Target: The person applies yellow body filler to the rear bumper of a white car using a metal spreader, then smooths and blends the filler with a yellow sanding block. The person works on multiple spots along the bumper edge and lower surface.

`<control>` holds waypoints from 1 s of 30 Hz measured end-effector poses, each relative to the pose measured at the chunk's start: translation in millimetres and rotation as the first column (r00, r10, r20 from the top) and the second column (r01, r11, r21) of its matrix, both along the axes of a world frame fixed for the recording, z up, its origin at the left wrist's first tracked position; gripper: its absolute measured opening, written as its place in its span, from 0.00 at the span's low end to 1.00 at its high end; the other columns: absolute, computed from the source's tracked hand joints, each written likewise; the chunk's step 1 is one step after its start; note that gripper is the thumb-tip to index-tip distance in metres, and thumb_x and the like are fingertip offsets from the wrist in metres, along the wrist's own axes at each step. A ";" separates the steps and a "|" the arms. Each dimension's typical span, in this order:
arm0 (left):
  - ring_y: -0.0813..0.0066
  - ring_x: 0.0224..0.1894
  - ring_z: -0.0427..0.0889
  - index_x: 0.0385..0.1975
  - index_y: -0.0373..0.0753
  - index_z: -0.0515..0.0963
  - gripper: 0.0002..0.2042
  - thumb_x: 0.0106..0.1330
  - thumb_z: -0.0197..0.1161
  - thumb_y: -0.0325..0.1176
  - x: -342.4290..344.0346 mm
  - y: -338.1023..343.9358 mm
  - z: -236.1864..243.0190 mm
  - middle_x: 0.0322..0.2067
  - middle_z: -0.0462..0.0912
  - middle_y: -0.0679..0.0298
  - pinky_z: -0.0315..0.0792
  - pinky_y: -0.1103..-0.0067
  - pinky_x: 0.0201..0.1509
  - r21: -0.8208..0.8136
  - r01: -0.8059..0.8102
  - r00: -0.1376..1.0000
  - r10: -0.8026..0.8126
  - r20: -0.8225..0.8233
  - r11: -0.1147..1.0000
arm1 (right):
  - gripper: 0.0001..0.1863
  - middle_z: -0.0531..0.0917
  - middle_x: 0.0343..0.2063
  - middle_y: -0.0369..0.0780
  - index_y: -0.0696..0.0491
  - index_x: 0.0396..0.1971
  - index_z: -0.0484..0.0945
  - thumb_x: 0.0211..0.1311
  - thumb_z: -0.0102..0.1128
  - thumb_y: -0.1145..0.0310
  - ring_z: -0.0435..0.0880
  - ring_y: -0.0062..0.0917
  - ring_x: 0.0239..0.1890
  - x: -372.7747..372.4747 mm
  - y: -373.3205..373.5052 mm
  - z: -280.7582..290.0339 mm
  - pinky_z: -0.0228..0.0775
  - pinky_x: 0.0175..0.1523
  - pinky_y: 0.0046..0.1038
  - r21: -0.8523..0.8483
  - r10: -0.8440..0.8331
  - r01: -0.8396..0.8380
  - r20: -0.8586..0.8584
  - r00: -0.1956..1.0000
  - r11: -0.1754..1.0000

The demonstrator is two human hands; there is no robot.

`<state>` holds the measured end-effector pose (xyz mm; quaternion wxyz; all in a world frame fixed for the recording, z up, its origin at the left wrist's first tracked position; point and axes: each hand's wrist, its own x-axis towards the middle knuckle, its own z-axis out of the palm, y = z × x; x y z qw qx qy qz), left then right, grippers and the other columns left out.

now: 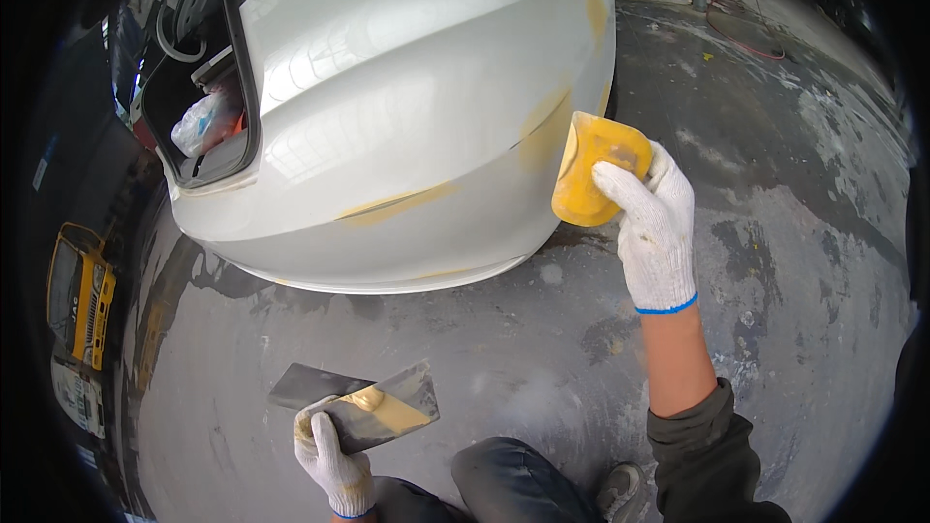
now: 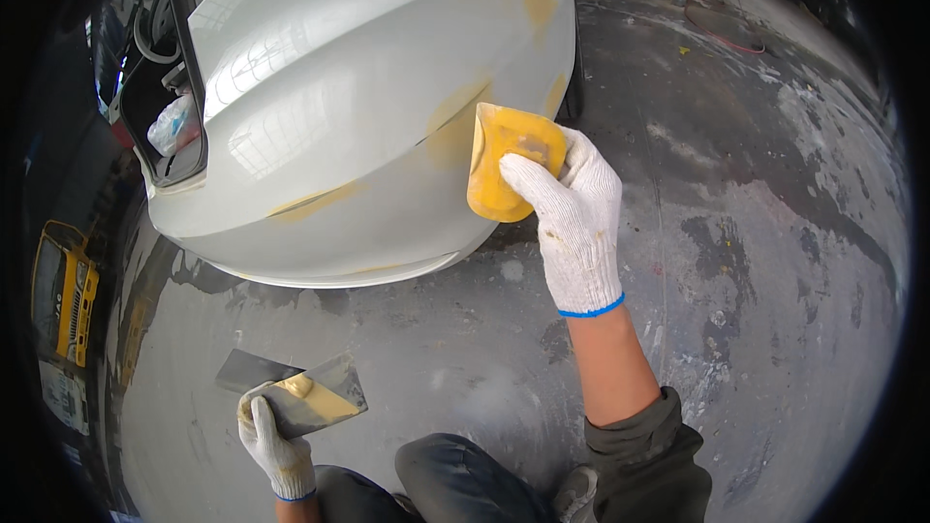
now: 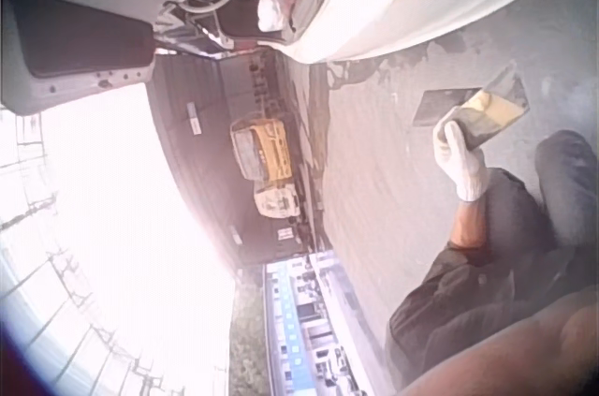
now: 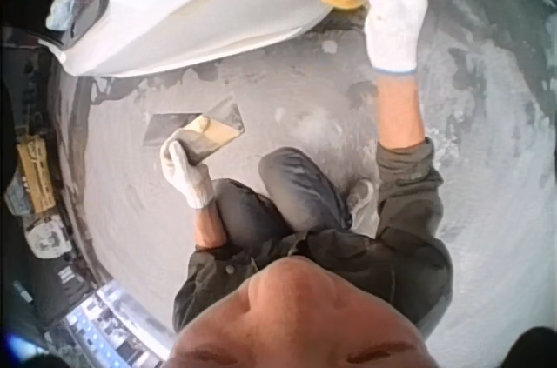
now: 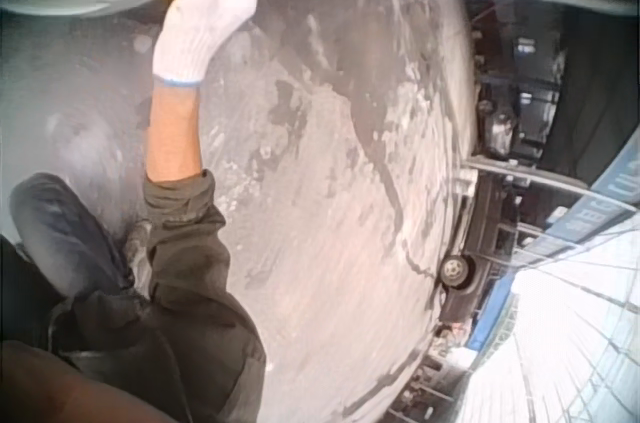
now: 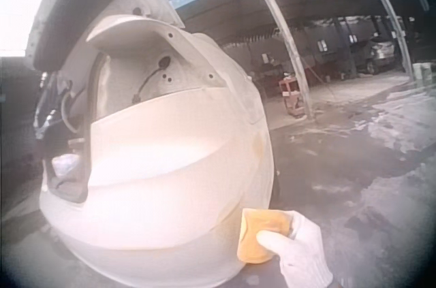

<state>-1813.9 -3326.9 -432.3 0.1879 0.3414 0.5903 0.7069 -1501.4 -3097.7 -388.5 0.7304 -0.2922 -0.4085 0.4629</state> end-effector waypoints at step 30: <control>0.77 0.43 0.81 0.48 0.29 0.80 0.10 0.75 0.59 0.29 -108.5 -50.8 -47.0 0.42 0.86 0.60 0.74 0.80 0.53 0.015 -0.142 0.938 0.130 0.321 0.990 | 0.20 0.83 0.48 0.45 0.63 0.55 0.75 0.63 0.58 0.80 0.85 0.29 0.49 -141.7 -114.8 -66.8 0.78 0.60 0.34 -0.421 0.404 -0.345 0.058 0.913 0.839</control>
